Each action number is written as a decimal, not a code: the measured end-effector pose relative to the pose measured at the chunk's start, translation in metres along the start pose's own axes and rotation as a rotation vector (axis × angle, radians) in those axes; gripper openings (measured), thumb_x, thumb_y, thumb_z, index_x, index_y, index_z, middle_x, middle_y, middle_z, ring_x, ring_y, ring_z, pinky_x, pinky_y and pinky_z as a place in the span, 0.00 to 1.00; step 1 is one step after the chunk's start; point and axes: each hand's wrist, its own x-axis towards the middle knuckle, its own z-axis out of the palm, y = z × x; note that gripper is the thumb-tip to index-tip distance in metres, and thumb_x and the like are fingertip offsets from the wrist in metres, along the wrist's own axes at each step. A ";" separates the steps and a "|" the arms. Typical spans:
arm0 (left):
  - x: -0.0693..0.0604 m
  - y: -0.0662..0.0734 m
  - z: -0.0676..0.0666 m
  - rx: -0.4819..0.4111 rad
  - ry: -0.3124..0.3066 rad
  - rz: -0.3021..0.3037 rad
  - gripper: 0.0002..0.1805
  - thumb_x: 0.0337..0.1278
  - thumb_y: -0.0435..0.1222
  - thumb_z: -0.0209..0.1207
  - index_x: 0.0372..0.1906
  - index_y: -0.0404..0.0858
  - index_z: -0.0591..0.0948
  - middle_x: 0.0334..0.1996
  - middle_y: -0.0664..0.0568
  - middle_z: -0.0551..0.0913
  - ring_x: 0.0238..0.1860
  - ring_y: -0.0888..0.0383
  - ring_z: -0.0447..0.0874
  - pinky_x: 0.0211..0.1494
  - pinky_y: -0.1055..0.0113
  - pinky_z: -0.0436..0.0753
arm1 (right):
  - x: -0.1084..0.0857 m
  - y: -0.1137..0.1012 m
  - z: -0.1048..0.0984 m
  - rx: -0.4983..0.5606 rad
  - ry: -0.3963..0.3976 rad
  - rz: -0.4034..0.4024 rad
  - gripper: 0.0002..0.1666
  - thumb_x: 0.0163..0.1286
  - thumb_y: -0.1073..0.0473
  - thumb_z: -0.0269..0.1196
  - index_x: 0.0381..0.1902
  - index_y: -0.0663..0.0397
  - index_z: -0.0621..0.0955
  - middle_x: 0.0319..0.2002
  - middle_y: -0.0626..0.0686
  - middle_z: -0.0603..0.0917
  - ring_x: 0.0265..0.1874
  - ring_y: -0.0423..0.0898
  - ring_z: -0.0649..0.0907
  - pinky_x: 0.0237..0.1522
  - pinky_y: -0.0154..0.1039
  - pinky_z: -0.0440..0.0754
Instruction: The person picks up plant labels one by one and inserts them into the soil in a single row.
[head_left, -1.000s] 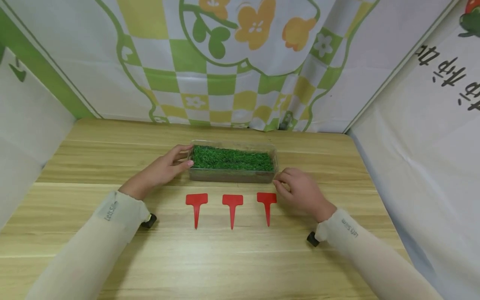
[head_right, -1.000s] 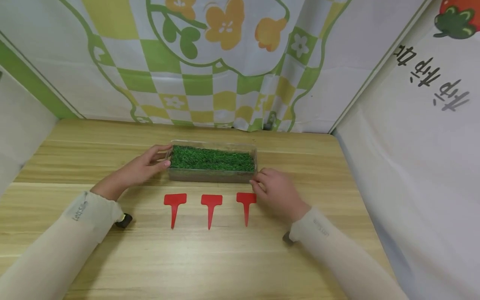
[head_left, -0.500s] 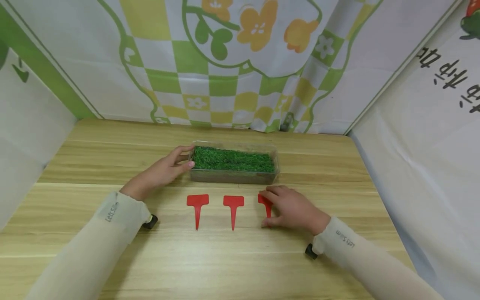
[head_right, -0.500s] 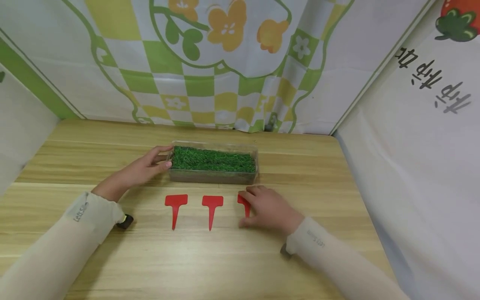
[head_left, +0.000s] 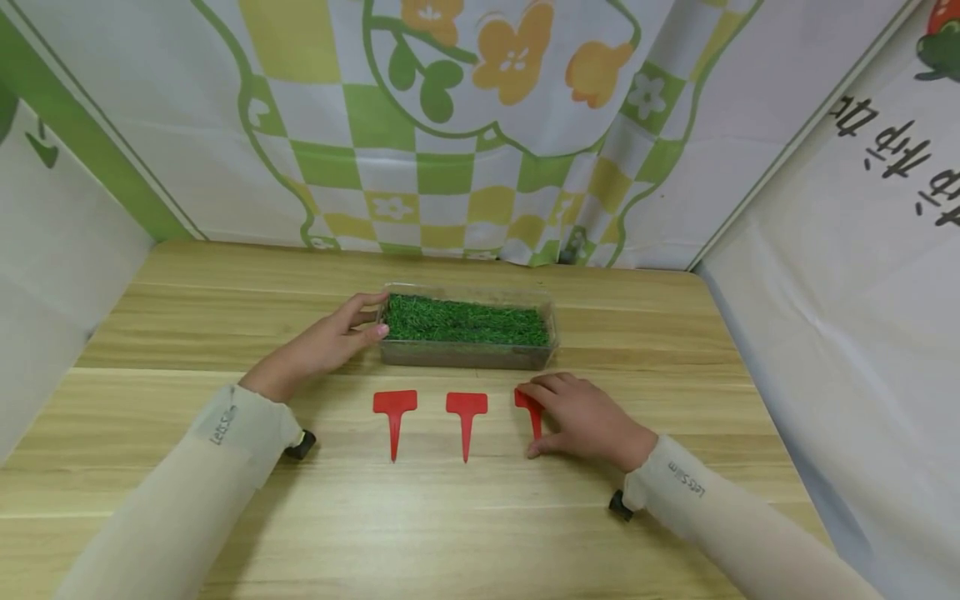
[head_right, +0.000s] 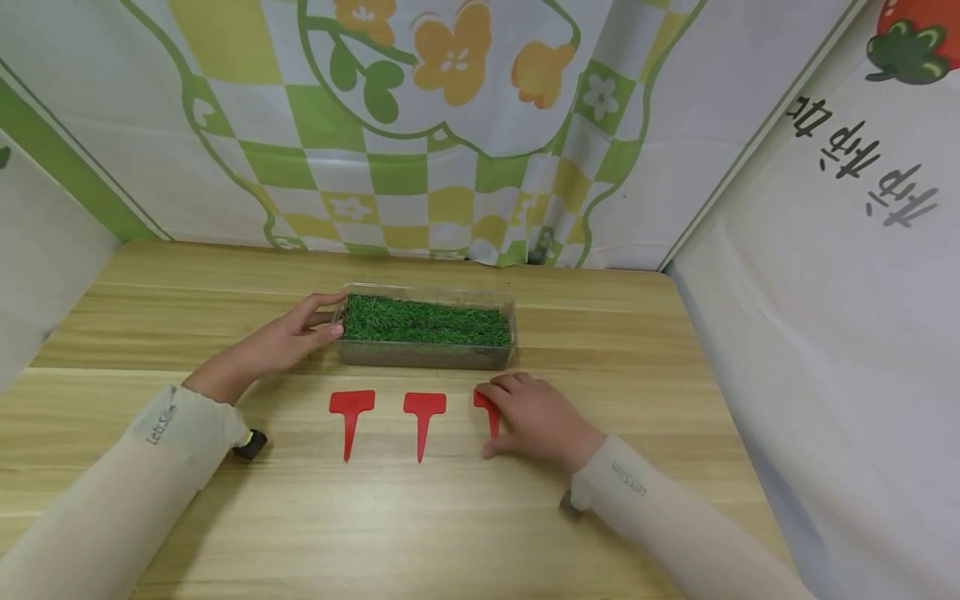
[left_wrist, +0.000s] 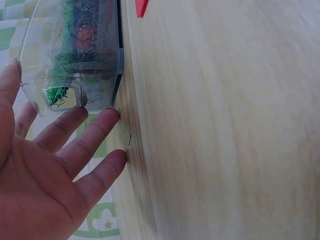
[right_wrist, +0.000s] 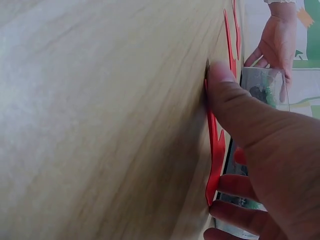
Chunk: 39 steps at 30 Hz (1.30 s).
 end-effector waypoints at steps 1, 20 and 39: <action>0.000 0.000 0.000 -0.001 -0.001 0.000 0.36 0.77 0.52 0.48 0.81 0.54 0.48 0.78 0.42 0.56 0.77 0.41 0.56 0.72 0.37 0.64 | 0.000 0.000 0.000 0.002 0.007 -0.004 0.56 0.54 0.22 0.66 0.73 0.45 0.70 0.67 0.51 0.75 0.65 0.52 0.75 0.63 0.54 0.75; 0.000 -0.002 0.000 -0.026 -0.013 -0.008 0.38 0.75 0.54 0.49 0.81 0.55 0.48 0.78 0.40 0.56 0.77 0.39 0.57 0.72 0.36 0.63 | 0.013 -0.002 -0.006 0.022 -0.011 0.085 0.66 0.39 0.23 0.74 0.70 0.54 0.72 0.55 0.54 0.78 0.51 0.50 0.77 0.57 0.49 0.77; -0.002 0.001 0.001 -0.051 -0.021 -0.020 0.38 0.76 0.52 0.50 0.81 0.56 0.46 0.79 0.43 0.53 0.78 0.41 0.54 0.72 0.36 0.61 | 0.009 -0.003 -0.006 0.058 0.045 0.116 0.62 0.35 0.25 0.78 0.62 0.54 0.74 0.46 0.50 0.74 0.43 0.46 0.72 0.48 0.42 0.77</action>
